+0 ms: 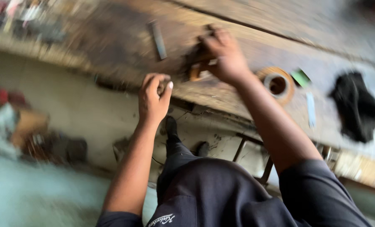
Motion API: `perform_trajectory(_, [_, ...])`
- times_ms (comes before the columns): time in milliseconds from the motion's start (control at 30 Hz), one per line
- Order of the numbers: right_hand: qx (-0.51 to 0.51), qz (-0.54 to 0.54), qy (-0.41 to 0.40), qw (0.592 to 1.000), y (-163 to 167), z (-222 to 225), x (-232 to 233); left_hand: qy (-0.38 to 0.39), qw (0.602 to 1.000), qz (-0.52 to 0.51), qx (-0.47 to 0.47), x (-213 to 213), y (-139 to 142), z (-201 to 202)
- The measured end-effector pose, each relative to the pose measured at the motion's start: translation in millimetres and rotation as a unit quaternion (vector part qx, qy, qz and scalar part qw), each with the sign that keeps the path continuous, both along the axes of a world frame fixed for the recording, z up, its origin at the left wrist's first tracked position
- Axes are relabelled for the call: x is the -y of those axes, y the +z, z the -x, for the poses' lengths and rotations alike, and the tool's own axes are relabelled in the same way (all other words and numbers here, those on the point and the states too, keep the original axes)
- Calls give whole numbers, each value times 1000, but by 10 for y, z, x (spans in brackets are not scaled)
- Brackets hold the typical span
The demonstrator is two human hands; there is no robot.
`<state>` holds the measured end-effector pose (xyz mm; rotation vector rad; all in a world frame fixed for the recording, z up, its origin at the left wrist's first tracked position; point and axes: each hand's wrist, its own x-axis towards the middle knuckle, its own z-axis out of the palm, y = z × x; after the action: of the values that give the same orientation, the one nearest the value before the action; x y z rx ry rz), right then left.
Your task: The person fits a rusty pulley onto a pump housing on a wooden workbench, pressing and rotating the parts to seat them together. They then use a screwdriver to scrape rust and old gasket material from the pump cover and housing surfaces, working around the edges of each part.
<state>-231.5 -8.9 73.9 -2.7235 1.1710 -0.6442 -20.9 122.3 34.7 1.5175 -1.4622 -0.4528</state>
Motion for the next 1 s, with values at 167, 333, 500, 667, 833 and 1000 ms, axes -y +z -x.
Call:
perform_trajectory(167, [45, -143, -13, 989, -95, -118, -62, 183, 972, -136, -51, -922, -524, -671])
perform_trajectory(333, [5, 3, 103, 995, -240, -235, -56, 262, 911, -281, -151, -1329, -1607, -1042])
perform_trajectory(500, [-35, -8, 100, 994, -407, 21, 42, 240, 879, -294, -289, -861, -2450, -1028])
perform_trajectory(667, [48, -94, 34, 994, -610, 546, 333, 274, 912, -232, -199, -66, -2835, -992])
perform_trajectory(833, [81, -161, -56, 982, -697, 977, 262, 337, 901, -221, -160, 473, -3126, -1103])
perform_trajectory(1000, [71, -177, -80, 978, -667, 971, 200, 323, 908, -261, -56, 850, -3446, -1166])
